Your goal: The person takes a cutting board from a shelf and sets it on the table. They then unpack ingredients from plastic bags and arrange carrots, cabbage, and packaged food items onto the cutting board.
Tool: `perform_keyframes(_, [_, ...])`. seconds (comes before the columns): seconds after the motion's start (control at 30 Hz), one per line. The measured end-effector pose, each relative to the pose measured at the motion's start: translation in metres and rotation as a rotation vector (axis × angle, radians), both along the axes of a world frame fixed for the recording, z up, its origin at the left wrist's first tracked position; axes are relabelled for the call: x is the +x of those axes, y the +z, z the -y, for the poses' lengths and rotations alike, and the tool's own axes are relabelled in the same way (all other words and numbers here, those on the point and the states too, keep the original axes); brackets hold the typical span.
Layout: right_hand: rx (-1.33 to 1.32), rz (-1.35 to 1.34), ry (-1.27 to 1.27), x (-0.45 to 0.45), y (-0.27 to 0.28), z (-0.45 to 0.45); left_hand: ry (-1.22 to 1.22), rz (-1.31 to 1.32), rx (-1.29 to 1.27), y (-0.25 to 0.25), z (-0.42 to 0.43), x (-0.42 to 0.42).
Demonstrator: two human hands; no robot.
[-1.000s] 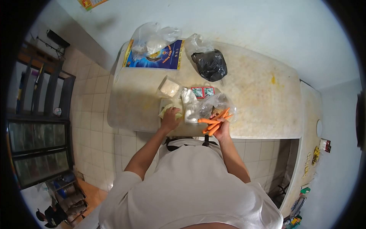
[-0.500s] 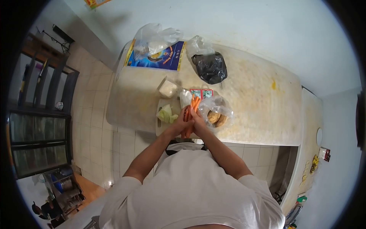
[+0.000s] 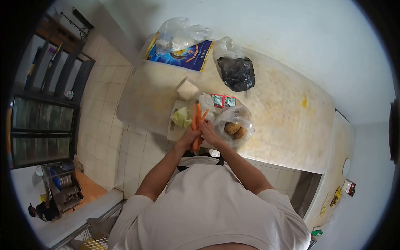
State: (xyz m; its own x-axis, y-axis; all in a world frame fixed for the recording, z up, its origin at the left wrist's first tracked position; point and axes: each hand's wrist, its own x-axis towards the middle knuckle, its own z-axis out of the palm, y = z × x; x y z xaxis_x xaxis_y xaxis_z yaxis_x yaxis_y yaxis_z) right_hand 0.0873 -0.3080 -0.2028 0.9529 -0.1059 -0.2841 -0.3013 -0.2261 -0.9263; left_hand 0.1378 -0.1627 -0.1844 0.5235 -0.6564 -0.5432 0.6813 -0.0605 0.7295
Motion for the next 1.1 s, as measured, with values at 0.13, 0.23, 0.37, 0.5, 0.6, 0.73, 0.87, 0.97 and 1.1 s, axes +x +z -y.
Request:
perform_keyframes(0.13, [0.044, 0.001, -0.080, -0.002, -0.001, 0.001, 0.127, 0.145, 0.179, 0.000, 0.002, 0.002])
perform_keyframes(0.23, [-0.117, 0.132, -0.192, -0.018, 0.021, 0.003, 0.145, 0.439, 0.402, -0.014, 0.001, 0.006])
perform_keyframes(0.37, [-0.114, 0.083, -0.166, -0.036, 0.046, 0.007, 0.092, 0.590, 0.601, -0.037, 0.004, 0.016])
perform_keyframes(0.5, [-0.070, 0.007, -0.197, -0.064, 0.040, 0.002, 0.032, 0.698, 0.632, -0.047, 0.011, 0.026])
perform_keyframes(0.6, [-0.037, -0.061, -0.187, -0.077, 0.027, -0.007, -0.104, 0.719, 0.627, -0.041, 0.011, 0.032])
perform_keyframes(0.73, [-0.069, -0.092, -0.148, -0.085, 0.019, -0.021, -0.117, 1.045, 0.775, -0.100, 0.010, 0.022])
perform_keyframes(0.87, [-0.097, -0.115, -0.100, -0.082, 0.024, -0.038, -0.200, 1.052, 0.812, -0.089, 0.004, 0.016])
perform_keyframes(0.97, [-0.179, -0.074, -0.039, -0.085, 0.017, -0.047, -0.373, 1.066, 0.863, -0.080, -0.007, 0.021])
perform_keyframes(1.1, [-0.088, -0.149, 0.122, -0.076, -0.013, -0.062, -0.538, 1.409, 0.872, -0.073, -0.032, 0.011])
